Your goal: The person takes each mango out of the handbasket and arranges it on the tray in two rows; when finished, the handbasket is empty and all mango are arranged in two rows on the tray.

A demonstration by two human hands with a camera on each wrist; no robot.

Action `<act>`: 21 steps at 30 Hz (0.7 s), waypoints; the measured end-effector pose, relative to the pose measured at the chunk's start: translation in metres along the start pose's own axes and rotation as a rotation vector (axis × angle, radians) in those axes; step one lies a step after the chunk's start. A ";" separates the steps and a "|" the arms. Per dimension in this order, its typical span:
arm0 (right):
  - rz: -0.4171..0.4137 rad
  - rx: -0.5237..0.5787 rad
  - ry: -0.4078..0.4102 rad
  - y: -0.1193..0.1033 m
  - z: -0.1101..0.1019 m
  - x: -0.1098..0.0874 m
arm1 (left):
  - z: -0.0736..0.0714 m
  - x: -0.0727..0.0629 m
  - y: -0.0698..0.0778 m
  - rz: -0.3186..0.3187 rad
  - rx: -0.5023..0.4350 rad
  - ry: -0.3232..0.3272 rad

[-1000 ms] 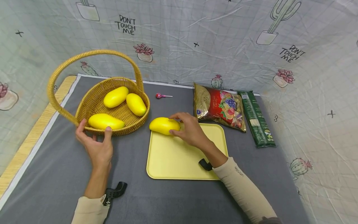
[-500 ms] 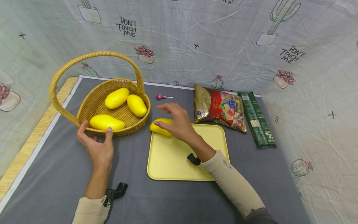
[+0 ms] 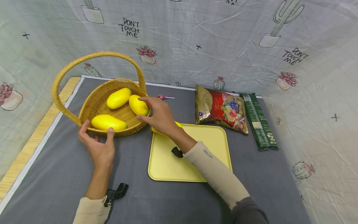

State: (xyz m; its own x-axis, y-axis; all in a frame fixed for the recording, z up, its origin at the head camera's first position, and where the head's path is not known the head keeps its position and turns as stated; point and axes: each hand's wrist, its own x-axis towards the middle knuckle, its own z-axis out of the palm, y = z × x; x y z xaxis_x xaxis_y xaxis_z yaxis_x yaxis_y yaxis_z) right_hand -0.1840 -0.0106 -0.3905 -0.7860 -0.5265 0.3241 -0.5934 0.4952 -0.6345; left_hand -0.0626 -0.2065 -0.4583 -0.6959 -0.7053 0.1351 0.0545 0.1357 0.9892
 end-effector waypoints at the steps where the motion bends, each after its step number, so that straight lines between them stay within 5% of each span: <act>1: 0.009 -0.019 -0.007 0.000 0.003 0.003 | 0.000 0.000 0.000 0.000 0.000 0.000; 21: 0.097 -0.290 -0.167 -0.012 0.030 0.048 | 0.000 -0.004 0.005 0.029 0.003 -0.002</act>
State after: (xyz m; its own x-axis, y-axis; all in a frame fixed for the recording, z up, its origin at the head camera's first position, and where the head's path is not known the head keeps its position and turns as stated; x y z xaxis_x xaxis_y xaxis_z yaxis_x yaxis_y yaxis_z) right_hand -0.2090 -0.0626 -0.3889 -0.8158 -0.5618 0.1375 -0.5612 0.7113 -0.4231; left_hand -0.0597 -0.2030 -0.4540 -0.6956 -0.6996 0.1633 0.0723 0.1580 0.9848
